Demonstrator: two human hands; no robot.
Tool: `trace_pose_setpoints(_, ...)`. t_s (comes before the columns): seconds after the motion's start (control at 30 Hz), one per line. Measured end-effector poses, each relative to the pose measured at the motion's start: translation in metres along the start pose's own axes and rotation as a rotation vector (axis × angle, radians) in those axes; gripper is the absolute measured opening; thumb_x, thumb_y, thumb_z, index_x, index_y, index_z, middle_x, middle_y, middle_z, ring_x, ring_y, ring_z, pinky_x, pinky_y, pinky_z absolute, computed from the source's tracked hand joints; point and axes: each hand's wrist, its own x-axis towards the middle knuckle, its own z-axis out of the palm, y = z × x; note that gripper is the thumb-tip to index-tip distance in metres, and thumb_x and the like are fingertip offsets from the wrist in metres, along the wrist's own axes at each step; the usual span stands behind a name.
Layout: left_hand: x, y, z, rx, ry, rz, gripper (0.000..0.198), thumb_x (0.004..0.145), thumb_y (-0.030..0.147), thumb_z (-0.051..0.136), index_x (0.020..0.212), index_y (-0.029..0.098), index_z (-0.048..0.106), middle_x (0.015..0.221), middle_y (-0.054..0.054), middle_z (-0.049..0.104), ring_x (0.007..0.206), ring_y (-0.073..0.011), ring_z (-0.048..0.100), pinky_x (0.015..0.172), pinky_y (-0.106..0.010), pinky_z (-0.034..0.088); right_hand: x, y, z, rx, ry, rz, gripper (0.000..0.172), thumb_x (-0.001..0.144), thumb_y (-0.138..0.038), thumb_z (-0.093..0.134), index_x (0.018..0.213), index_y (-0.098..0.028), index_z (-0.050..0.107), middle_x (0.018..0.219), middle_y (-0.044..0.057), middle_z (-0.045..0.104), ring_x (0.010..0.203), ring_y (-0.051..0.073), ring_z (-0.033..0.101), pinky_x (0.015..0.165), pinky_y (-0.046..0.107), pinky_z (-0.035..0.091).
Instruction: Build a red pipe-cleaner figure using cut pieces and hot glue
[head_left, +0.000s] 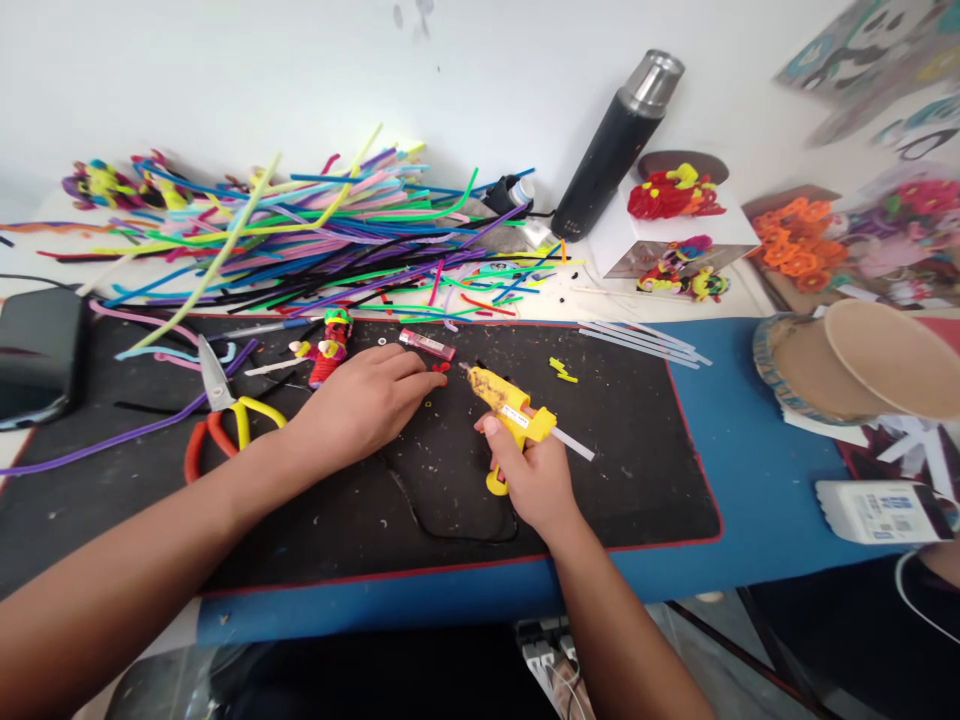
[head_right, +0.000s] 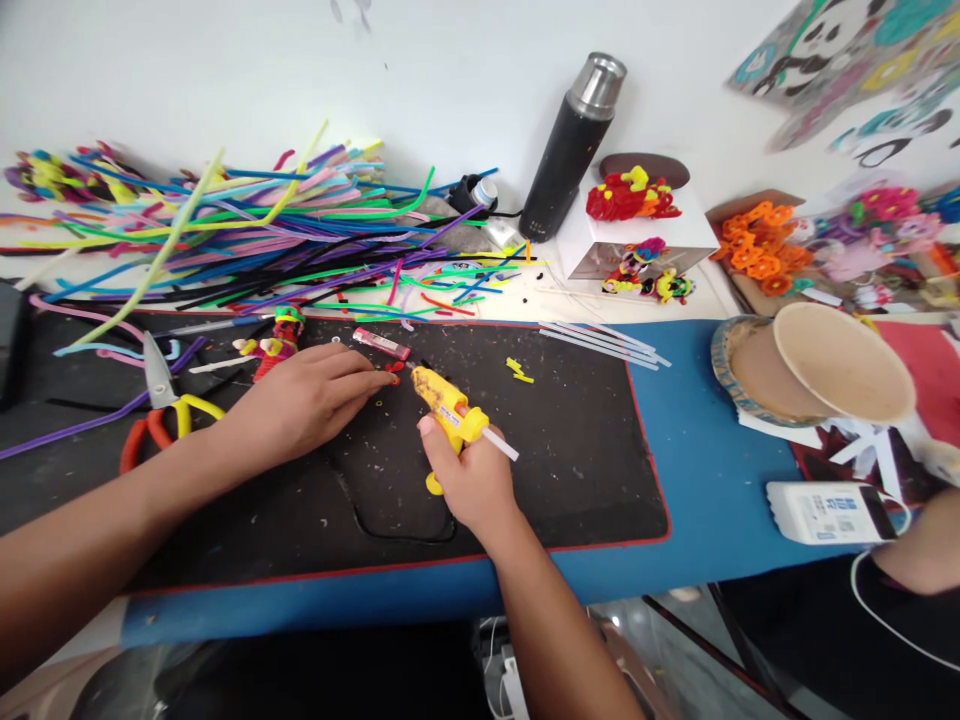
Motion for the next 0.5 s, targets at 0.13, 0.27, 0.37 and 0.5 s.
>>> trace_pose_setpoints(0.13,-0.003,-0.0002,0.0046,0.017,-0.015,-0.012,0.038,0.109,0.025,0.043,0.123,0.02,0.078,0.104,-0.012,0.077,0.094,-0.0263,0.07,0.087,-0.045,0.061,0.0,-0.0011,0.0001,0.0,0.003,-0.004,0.039,0.101,-0.053,0.058,0.085,-0.02,0.068,0.06,-0.002,0.057,0.05,0.014,0.054,0.05,0.025,0.044)
trace_pose_setpoints(0.27,-0.0039,-0.0009,0.0055,0.011,-0.012,-0.004,0.037,0.108,0.023,0.045,0.124,0.019,0.078,0.104,-0.012,0.077,0.092,-0.0275,0.069,0.085,-0.046,0.06,-0.0009,0.0007,0.0001,-0.002,0.001,-0.006,0.038,0.101,-0.053,0.058,0.087,-0.019,0.069,0.06,-0.002,0.057,0.051,0.015,0.054,0.05,0.025,0.044)
trace_pose_setpoints(0.37,-0.0038,-0.0012,0.0051,0.035,-0.015,0.018,0.036,0.108,0.022,0.047,0.125,0.016,0.078,0.103,-0.013,0.077,0.092,-0.0278,0.068,0.084,-0.045,0.059,-0.0014,0.0022,-0.0001,-0.001,-0.002,-0.003,0.039,0.101,-0.054,0.058,0.087,-0.019,0.07,0.06,-0.002,0.058,0.051,0.015,0.055,0.05,0.025,0.044)
trace_pose_setpoints(0.5,-0.0027,-0.0005,0.0058,0.104,-0.037,0.047,0.036,0.108,0.022,0.045,0.124,0.015,0.077,0.104,-0.013,0.077,0.09,-0.0276,0.068,0.081,-0.043,0.059,-0.0014,0.0026,-0.0002,-0.003,-0.002,-0.001,0.039,0.101,-0.053,0.058,0.087,-0.019,0.07,0.06,-0.002,0.057,0.051,0.015,0.054,0.05,0.025,0.044)
